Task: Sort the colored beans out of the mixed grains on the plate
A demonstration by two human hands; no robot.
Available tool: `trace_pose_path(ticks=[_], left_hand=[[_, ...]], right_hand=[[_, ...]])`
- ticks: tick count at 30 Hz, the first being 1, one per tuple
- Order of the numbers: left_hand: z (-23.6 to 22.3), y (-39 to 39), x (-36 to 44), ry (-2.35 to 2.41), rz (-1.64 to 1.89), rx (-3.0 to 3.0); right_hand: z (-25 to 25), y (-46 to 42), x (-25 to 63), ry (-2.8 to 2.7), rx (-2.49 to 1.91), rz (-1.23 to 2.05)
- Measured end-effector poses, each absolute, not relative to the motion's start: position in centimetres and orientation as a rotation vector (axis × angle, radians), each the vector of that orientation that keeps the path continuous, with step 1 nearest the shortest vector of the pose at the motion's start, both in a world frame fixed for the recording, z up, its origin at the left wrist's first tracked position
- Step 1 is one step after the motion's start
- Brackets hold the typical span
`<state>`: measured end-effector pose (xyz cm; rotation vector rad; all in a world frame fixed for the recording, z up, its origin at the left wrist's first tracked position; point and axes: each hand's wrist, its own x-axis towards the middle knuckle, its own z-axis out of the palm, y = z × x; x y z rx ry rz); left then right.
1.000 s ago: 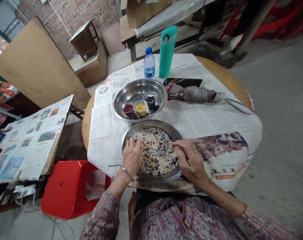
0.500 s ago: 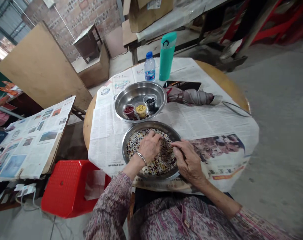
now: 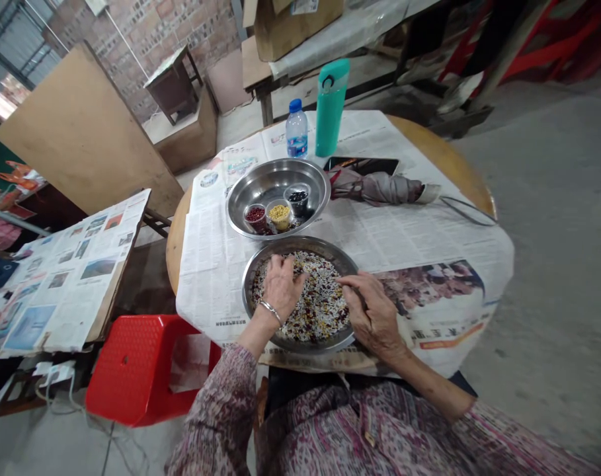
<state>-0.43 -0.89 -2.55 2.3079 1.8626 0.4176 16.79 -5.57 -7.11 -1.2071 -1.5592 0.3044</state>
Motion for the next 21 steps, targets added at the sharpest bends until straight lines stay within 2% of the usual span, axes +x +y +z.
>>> trace_pose_path(ticks=[6,12,17,21], left_hand=[[-2.3,-0.7,3.2,1.551,0.352,2.406],[-1.0,-4.1,1.3,1.209,0.148,2.515],[-1.4,-5.1,0.5,0.93,0.128,2.755],[-1.6,-3.1,1.1,1.007,0.112,2.895]], right_hand=[[-7.3,-5.5,16.7,-1.528,-1.189,0.294],[-7.3,-5.5,16.7,-1.508,-1.191,0.307],[-7.4,-5.6,16.9,-1.525,-1.172,0.309],[-7.5,-5.7,16.9,-1.501,-1.203,0.329]])
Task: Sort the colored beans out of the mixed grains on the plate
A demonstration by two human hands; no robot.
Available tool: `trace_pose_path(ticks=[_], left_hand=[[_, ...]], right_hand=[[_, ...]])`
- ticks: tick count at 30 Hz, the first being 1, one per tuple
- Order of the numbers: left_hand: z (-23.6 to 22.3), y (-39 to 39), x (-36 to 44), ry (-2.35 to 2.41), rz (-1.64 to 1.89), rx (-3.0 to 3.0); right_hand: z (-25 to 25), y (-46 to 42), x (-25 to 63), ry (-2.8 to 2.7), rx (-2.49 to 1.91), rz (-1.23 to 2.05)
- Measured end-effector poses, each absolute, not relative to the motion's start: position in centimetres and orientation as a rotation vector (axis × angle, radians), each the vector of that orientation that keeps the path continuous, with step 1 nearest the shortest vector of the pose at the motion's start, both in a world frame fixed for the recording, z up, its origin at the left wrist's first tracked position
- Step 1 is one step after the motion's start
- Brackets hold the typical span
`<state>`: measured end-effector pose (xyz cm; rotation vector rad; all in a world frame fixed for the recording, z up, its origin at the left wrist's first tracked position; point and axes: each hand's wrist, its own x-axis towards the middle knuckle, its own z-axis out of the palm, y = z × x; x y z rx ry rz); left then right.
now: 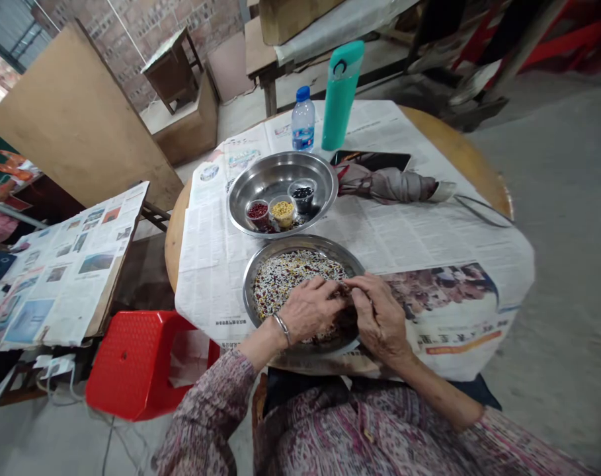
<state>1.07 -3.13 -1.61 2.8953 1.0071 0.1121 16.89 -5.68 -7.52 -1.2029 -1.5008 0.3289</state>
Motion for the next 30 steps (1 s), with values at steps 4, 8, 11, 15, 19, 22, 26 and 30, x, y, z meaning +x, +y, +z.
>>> trace_pose_path(ticks=[4,8,11,15,19,22,26,30], left_hand=[[-1.3,-1.7,0.0,1.403,0.173,2.804],[-1.1,-3.3,-2.6,1.665,0.232,2.648],[-0.8,-5.6,-4.3,1.697,0.375,2.569],[-0.7,-8.2,-5.8,1.693,0.639,2.509],[-2.0,-9.8,-6.4,1.604,0.852,2.466],[-3.2,-10.5,-6.2,1.611,0.967,2.371],[-4.0,-10.7,-5.8,1.629,0.969,2.358],[-4.0,-10.8,-5.8,1.662,0.948,2.375]], right_hand=[[-7.5,-5.7,16.9,-1.503,-1.211,0.325],[-7.5,-5.7,16.9,-1.528,-1.195,0.294],[-7.7,-5.7,17.0,-1.557,-1.181,0.278],[-7.3,-5.8,17.2,-1.637,-1.16,0.212],[-5.2,-5.6,17.2,-1.956,-1.185,0.001],[-3.3,-4.2,16.4,-2.223,-1.261,-0.082],[-2.2,-1.1,14.4,-2.421,-1.304,-0.042],[-2.9,-0.5,12.5,-2.57,-1.27,0.025]])
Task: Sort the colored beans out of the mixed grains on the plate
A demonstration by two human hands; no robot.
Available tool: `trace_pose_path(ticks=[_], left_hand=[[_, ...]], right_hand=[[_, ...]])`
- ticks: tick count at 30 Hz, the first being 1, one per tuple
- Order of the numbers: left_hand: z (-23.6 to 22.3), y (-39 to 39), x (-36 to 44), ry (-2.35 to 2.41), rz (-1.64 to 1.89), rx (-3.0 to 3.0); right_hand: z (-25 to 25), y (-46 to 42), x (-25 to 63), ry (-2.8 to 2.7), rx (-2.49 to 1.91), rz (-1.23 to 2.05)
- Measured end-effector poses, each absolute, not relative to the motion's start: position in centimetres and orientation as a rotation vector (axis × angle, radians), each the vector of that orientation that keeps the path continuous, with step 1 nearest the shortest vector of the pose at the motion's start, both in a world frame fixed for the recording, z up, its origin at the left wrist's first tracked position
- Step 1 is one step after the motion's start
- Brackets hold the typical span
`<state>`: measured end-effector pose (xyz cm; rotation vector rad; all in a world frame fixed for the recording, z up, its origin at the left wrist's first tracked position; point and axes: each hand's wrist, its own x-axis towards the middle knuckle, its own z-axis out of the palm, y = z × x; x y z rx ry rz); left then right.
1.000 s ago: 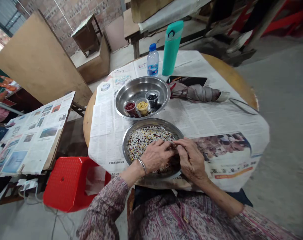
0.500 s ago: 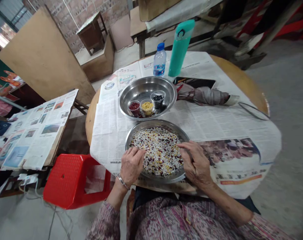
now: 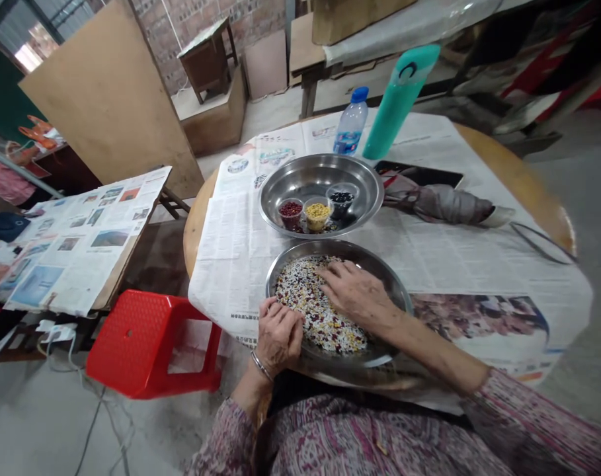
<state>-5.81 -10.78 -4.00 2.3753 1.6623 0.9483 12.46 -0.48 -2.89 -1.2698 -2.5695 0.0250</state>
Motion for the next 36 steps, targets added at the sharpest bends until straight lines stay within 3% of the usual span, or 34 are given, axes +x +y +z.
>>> trace_pose_path(ticks=[7,15,29,36], left_hand=[[-4.1,-10.8,-5.9,1.649,0.939,2.378],[-4.2,-10.8,-5.9,1.638,0.914,2.344],[-4.2,-10.9,-6.0,1.644,1.016,2.311],[-4.2,-11.1,-5.9,1.672,1.131,2.257]], right_hand=[[-3.5,-4.8,13.7,-2.696,-0.778,0.314],[-3.9,-5.2,17.7,-2.682,-0.634,0.577],[-3.5,0.7,9.7,-2.548,-1.001,0.163],[-3.6,-2.8,10.7,-2.693,-0.534,0.453]])
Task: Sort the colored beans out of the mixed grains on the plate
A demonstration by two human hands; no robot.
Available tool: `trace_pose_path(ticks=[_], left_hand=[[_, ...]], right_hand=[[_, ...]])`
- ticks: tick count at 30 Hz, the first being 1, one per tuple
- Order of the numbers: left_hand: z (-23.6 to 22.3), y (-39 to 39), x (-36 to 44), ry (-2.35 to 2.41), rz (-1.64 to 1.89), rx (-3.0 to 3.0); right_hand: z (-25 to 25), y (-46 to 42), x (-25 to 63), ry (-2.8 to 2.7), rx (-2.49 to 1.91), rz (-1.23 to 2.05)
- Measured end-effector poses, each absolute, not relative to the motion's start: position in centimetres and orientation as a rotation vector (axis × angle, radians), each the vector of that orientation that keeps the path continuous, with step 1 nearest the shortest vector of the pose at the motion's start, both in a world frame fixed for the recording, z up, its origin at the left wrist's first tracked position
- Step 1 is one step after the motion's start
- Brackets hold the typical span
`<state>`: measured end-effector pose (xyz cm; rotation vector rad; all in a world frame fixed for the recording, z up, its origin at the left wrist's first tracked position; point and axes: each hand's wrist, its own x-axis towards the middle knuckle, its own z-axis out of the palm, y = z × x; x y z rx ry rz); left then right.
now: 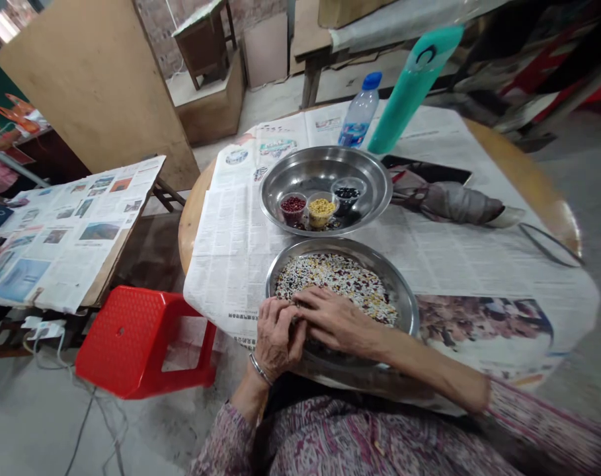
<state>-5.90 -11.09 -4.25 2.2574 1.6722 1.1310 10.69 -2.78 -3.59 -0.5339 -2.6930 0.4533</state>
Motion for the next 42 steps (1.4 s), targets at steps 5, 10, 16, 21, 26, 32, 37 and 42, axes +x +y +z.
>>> trace_pose_path(ticks=[5,10,16,21,26,32,37,42], left_hand=[[-4.2,-11.1,-5.9,1.673,1.1,2.251],[-4.0,-11.0,-5.9,1.655,1.116,2.263],[-4.3,-11.1,-5.9,1.682,1.074,2.277],[-4.3,-11.1,-5.9,1.662,1.086,2.27],[-4.0,-11.0,-5.9,1.655,1.099,2.265],[-4.3,-10.9,-5.9,1.65,1.014,2.301],[-4.3,-10.9,-5.8,1.692,0.952,2.317],[-4.4,-10.9,-5.9,1.657,0.994,2.293]], right_hand=[[-4.5,-0.9,14.9,-2.539,-0.653,0.386],[-5.2,1.4,16.0,-2.406,-0.887,0.295],[-4.0,-0.9,12.1,-2.459,-0.827,0.351],[-4.7,-0.7,12.1,-2.531,-0.841,0.285],[-3.2,1.0,13.9,-2.359,-0.927,0.287],[-0.4,-0.6,13.4,-2.204,-0.817,0.271],[-1.1,0.6,13.4,-2.428,-0.77,0.19],[2.4,5.7,11.8,-2.297,-0.965,0.129]])
